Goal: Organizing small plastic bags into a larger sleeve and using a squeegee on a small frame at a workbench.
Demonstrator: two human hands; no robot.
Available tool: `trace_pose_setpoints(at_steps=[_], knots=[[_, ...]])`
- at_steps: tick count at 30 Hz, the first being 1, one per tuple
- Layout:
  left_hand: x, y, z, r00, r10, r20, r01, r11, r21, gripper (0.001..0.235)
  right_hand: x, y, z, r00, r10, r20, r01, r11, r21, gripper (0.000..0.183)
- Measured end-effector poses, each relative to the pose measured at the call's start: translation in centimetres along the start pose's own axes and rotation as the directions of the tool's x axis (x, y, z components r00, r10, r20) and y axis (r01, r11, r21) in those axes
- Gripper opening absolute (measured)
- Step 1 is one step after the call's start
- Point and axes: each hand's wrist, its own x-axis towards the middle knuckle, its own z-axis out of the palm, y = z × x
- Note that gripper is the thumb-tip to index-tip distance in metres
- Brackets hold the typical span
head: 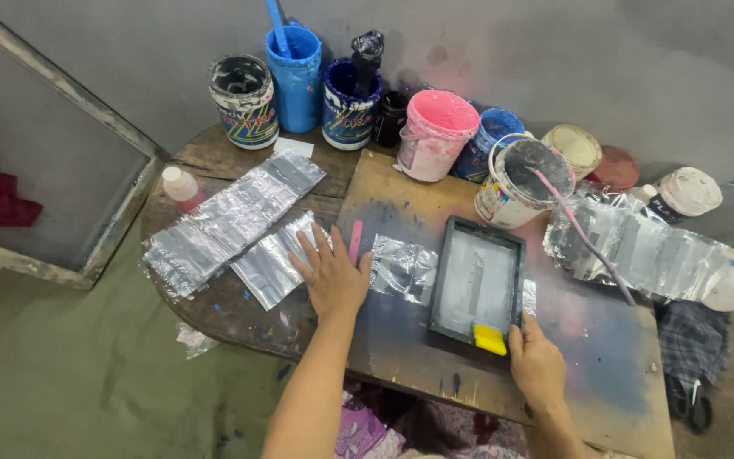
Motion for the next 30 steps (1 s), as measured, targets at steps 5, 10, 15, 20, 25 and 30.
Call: trace_pose_setpoints(at_steps=[5,10,15,20,25,30], knots=[[0.1,-0.1,0.2,1.000,0.008,-0.013,-0.008,1.000,-0.009,0.083,0.9,1.0,0.3,1.000,0.022,0.013,-0.022,0.997,0.067,0.059],[0.0,-0.1,0.0,1.000,0.010,-0.019,-0.011,0.999,-0.045,0.083,0.6,0.3,0.2,0.998,0.048,0.038,-0.050,0.997,0.054,0.060],[0.0,0.0,-0.3,1.000,0.003,0.021,-0.002,0.999,-0.034,0.083,0.5,0.2,0.6,0.999,0.022,0.027,-0.021,1.000,-0.008,0.060],[0.0,-0.1,0.4,0.999,0.011,-0.040,-0.012,1.000,-0.015,0.083,0.6,0.2,0.4,0.999,0.006,0.035,-0.006,1.000,0.016,0.059],[-0.1,-0.3,0.8,0.996,0.030,-0.088,-0.029,0.999,0.013,0.082,0.6,0.1,0.4,1.000,-0.012,0.028,0.012,1.000,-0.008,0.059],[-0.1,-0.2,0.6,0.997,0.034,-0.070,-0.036,0.999,-0.022,0.082,0.0,-0.9,-0.1,1.000,0.014,0.022,-0.014,1.000,0.009,0.057]])
